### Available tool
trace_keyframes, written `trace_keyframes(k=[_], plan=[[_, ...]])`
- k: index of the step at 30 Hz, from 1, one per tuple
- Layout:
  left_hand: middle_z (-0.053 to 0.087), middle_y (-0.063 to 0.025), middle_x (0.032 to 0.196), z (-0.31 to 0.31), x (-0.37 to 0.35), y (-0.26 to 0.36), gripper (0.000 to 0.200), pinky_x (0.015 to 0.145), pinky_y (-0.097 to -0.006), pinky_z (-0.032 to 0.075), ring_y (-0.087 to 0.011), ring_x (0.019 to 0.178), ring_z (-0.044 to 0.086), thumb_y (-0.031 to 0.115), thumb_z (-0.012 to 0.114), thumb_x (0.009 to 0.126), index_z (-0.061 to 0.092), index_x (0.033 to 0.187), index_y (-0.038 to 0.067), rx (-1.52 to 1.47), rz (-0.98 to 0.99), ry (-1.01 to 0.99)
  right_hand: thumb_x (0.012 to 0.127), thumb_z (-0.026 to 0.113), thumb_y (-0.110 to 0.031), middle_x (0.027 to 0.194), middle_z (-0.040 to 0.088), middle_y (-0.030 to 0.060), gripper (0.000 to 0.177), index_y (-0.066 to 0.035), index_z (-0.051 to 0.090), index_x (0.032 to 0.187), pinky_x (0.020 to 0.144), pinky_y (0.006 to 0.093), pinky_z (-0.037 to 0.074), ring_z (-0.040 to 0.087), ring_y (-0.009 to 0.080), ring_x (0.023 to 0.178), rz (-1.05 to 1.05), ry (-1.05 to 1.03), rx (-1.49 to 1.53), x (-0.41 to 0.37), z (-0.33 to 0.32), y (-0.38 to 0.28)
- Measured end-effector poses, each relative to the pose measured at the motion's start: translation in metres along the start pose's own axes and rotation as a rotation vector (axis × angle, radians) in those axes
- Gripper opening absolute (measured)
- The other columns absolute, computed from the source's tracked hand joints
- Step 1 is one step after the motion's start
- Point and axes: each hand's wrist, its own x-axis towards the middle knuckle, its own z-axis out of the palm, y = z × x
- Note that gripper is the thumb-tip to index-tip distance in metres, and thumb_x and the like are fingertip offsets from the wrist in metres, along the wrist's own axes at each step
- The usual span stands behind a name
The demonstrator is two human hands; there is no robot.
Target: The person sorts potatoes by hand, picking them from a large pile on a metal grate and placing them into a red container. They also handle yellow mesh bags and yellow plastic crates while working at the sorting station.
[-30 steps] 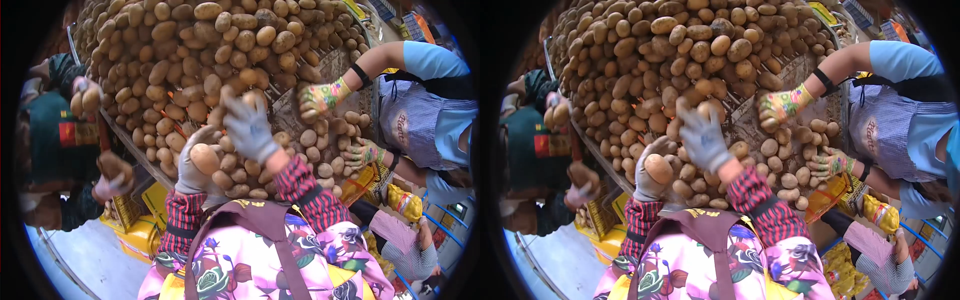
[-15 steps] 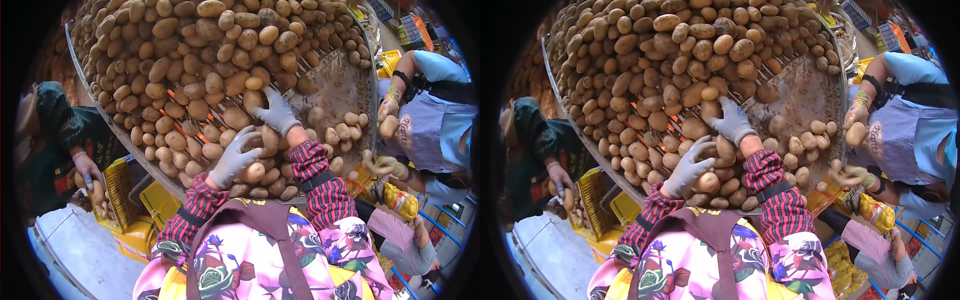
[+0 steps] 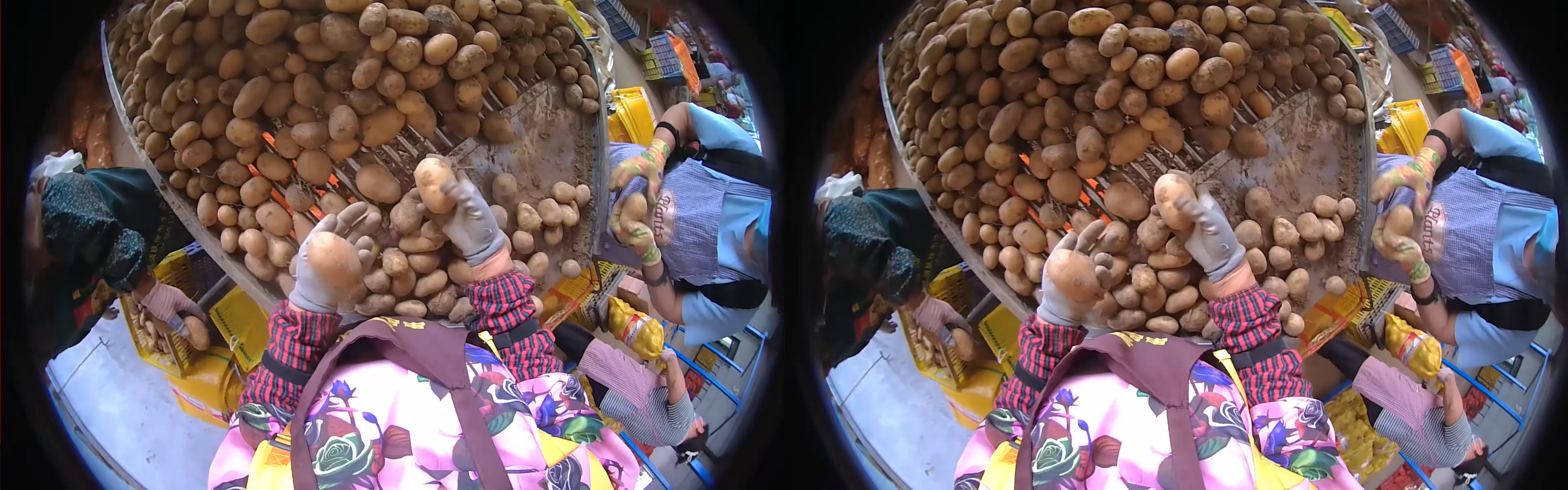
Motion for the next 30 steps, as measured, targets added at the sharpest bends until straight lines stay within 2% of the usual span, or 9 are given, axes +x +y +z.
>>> trace_keyframes(k=[4,9,12,13,17,24,26,28,30], plan=[[0.048,-0.0216,0.145,0.011,0.01,-0.008,0.052,0.081,-0.0409,0.058,-0.031,0.098,0.062,0.033,0.038,0.106,0.037,0.151,0.007,0.059,-0.065,-0.022,0.08,0.075,-0.006,0.129,0.055,0.0135,0.082,-0.003,0.032,0.151,0.09,0.0314,0.054,0.064,0.021,0.107,-0.065,0.043,-0.51,-0.023,0.025,-0.012],[0.042,-0.0235,0.148,0.022,0.017,-0.022,0.057,0.081,-0.0364,0.061,-0.0301,0.101,0.067,0.026,0.039,0.105,0.024,0.156,0.004,0.146,-0.119,-0.155,0.075,0.082,-0.011,0.129,0.053,0.0095,0.073,-0.001,0.049,0.14,0.099,0.0303,0.048,0.054,0.0168,0.119,-0.213,0.042,-0.952,-0.029,0.034,0.004],[0.048,-0.0219,0.14,0.022,0.019,-0.024,0.055,0.078,-0.0365,0.06,-0.0299,0.101,0.067,0.021,0.037,0.106,0.023,0.157,0.005,0.089,-0.153,-0.146,0.076,0.083,-0.014,0.122,0.057,0.0083,0.064,-0.001,0.054,0.131,0.095,0.0284,0.049,0.057,0.0142,0.111,-0.174,0.155,-0.732,-0.024,0.044,0.016],[0.053,-0.0209,0.132,0.012,0.023,-0.023,0.057,0.079,-0.0397,0.061,-0.03,0.098,0.067,0.026,0.04,0.105,0.023,0.157,0.007,0.098,-0.175,-0.136,0.081,0.08,-0.013,0.107,0.063,0.0046,0.042,-0.001,0.061,0.116,0.087,0.0246,0.051,0.06,0.0104,0.097,-0.197,0.238,-0.639,-0.024,0.052,0.017],[0.059,-0.0179,0.119,0.026,0.021,-0.026,0.055,0.076,-0.0389,0.06,-0.0277,0.089,0.067,0.025,0.041,0.106,0.025,0.156,0.01,0.067,-0.179,-0.108,0.091,0.067,-0.001,0.088,0.064,0.0011,0.011,0.0,0.065,0.102,0.074,0.021,0.051,0.059,0.0063,0.08,-0.268,0.376,-0.542,-0.009,0.038,0.033],[0.066,-0.0194,0.11,0.025,0.014,-0.03,0.051,0.073,-0.0417,0.061,-0.0306,0.084,0.07,0.036,0.046,0.105,0.04,0.147,0.007,0.091,-0.286,0.014,0.094,0.066,-0.004,0.088,0.065,0.0006,0.014,-0.003,0.066,0.108,0.06,0.0186,0.047,0.056,0.0034,0.067,-0.149,0.346,-0.705,-0.005,0.061,0.023],[0.067,-0.0207,0.108,0.021,0.015,-0.029,0.054,0.073,-0.046,0.062,-0.036,0.083,0.071,0.045,0.047,0.103,0.046,0.141,0.006,-0.116,-0.312,0.045,0.09,0.067,-0.004,0.092,0.068,0.0037,0.019,-0.005,0.067,0.109,0.061,0.0261,0.049,0.061,0.0132,0.067,-0.153,0.229,-0.844,0.019,0.052,0.012],[0.063,-0.0209,0.107,0.009,0.008,-0.015,0.062,0.07,-0.0418,0.058,-0.0315,0.083,0.064,0.052,0.05,0.1,0.047,0.138,0.003,-0.04,-0.291,-0.001,0.084,0.068,-0.005,0.102,0.069,0.011,0.032,-0.006,0.064,0.116,0.071,0.04,0.054,0.065,0.0305,0.075,-1.047,-0.103,-1.752,0.069,0.033,-0.001],[0.061,-0.023,0.099,0.002,0.0,-0.008,0.07,0.068,-0.0392,0.056,-0.0297,0.078,0.061,0.058,0.047,0.099,0.047,0.136,-0.002,0.047,-0.138,0.006,0.078,0.068,-0.007,0.112,0.066,0.017,0.045,-0.008,0.06,0.122,0.083,0.0506,0.052,0.065,0.0419,0.091,-0.823,-0.022,-1.978,0.102,0.025,0.002]])
